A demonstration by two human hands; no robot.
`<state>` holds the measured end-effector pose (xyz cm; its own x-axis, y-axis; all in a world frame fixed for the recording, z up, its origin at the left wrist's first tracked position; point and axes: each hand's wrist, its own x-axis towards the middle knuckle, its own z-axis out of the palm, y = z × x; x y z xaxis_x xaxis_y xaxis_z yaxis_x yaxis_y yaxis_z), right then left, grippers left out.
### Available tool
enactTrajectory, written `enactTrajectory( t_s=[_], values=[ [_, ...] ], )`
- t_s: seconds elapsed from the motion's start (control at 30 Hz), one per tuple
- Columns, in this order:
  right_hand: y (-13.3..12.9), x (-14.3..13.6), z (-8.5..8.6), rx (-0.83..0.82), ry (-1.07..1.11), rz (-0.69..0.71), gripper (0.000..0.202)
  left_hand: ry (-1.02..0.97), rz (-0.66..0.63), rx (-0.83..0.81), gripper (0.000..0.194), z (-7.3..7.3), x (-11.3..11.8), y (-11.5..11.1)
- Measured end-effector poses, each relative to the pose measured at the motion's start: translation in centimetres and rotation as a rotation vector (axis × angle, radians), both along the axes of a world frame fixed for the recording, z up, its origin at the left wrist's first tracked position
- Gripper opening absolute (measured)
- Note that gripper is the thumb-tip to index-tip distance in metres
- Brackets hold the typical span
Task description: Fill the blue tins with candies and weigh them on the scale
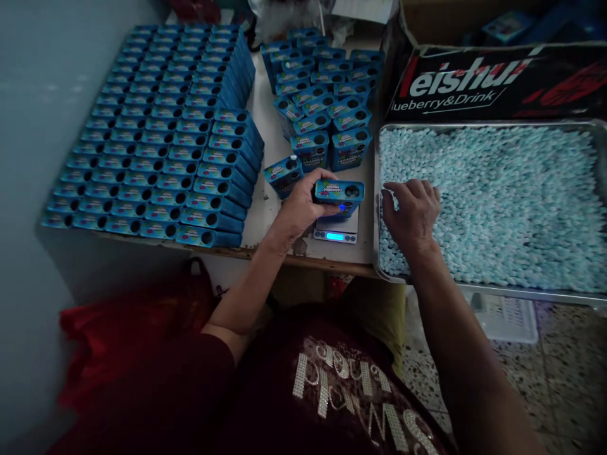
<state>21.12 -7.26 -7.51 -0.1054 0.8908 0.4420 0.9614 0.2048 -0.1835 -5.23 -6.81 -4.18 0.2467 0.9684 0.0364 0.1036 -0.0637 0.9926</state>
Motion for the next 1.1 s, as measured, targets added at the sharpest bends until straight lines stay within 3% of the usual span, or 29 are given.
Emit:
enactTrajectory(
  t_s=[0.2, 0.43, 0.77, 0.87, 1.0, 1.1],
  values=[
    [0.0, 0.1, -0.4, 0.011, -0.032, -0.021, 0.033, -0.055, -0.005, -0.027, 0.05, -0.5, 0.0, 0.3],
    [0.1, 1.3, -0.5, -0.016, 0.024, -0.208, 0.034, -0.051, 0.004, -0.036, 0.048, -0.6, 0.4, 0.5],
    [0.1, 1.8, -1.0, -0.139, 0.05, -0.294, 0.055, 0.02, -0.008, 0.022, 0.048, -3.0, 0.8, 0.2],
    [0.1, 1.4, -0.6, -0.165, 0.014, -0.27, 0.054, 0.016, -0.031, 0.027, 0.052, -2.2, 0.6, -0.5],
    [0.1, 0.8, -0.1, -0.235, -0.029, -0.263, 0.04, 0.007, -0.019, 0.115, 0.072, 0.2, -1.1, -2.0],
    [0.4, 1.0, 0.1, -0.359, -0.059, -0.29, 0.034, 0.035, 0.076, 0.131, 0.064, 1.6, -3.6, -3.5]
  ],
)
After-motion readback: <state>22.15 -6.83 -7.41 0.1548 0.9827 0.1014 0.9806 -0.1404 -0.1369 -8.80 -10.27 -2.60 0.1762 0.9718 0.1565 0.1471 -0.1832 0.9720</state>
